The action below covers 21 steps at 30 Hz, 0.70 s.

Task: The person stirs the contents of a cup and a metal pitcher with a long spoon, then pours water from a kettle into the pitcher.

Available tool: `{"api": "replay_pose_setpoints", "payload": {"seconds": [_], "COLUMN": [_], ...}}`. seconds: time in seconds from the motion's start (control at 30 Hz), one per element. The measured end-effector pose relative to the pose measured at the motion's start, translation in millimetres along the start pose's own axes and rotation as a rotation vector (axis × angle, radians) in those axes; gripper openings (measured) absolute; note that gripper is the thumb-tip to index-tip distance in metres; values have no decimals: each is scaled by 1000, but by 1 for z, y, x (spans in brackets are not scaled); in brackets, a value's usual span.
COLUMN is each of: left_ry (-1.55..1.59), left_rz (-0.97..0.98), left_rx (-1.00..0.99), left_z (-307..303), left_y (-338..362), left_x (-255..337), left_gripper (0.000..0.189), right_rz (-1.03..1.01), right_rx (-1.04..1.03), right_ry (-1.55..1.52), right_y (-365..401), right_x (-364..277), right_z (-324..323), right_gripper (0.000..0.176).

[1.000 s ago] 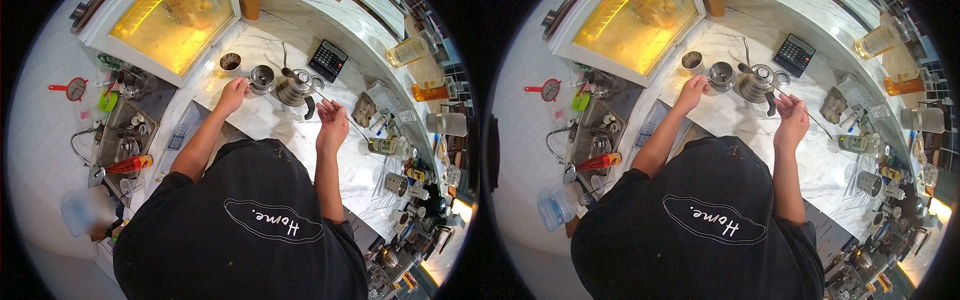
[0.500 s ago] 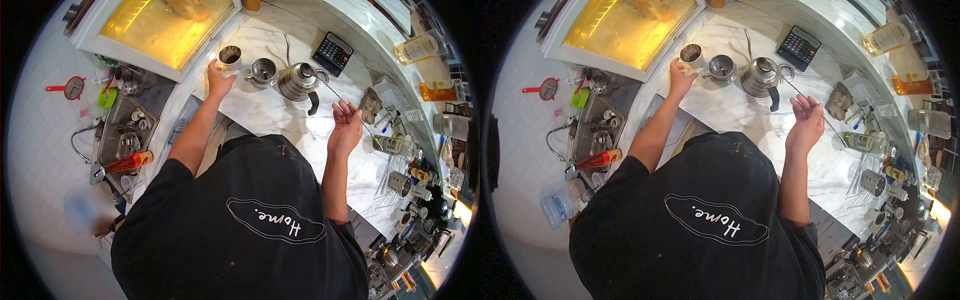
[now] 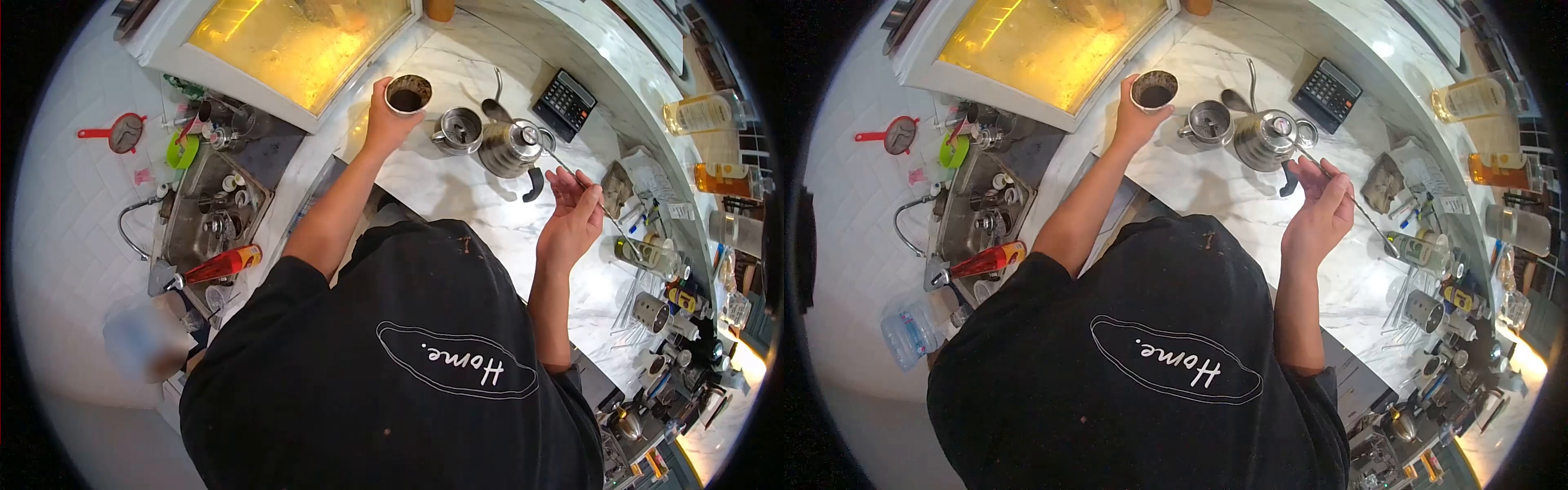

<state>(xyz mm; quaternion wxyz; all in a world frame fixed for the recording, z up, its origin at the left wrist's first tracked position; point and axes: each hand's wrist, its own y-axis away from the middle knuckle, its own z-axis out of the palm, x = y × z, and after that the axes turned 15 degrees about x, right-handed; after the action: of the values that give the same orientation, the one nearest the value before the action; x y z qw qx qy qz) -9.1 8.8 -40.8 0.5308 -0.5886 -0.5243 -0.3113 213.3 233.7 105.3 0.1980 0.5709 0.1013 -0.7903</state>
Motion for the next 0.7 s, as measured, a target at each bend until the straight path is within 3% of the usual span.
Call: {"api": "replay_pose_setpoints", "payload": {"seconds": [0.07, 0.1, 0.3, 0.4, 0.53, 0.7], "left_ry": [104, 120, 355, 457, 502, 458], "left_rz": [-49, 35, 58, 110, 83, 136], "left_rx": [-33, -44, -107, -147, -168, -157], "left_z": [-16, -20, -32, -29, -28, -22], "left_y": [11, 16, 57, 72, 85, 97], "left_x": [47, 54, 131, 142, 157, 159], "left_gripper": [87, 84, 81, 81, 82, 82], "right_rz": [-57, -82, -286, -615, -705, -781], "right_rx": [-75, -101, -250, -410, -507, -486], "right_ry": [-19, -21, -14, 140, 162, 79], "right_y": [9, 13, 43, 39, 38, 37], "right_x": [-7, -11, -26, -27, -37, -34], "right_z": [5, 7, 17, 8, 1, -3], "right_gripper": [38, 38, 39, 40, 35, 25]}}
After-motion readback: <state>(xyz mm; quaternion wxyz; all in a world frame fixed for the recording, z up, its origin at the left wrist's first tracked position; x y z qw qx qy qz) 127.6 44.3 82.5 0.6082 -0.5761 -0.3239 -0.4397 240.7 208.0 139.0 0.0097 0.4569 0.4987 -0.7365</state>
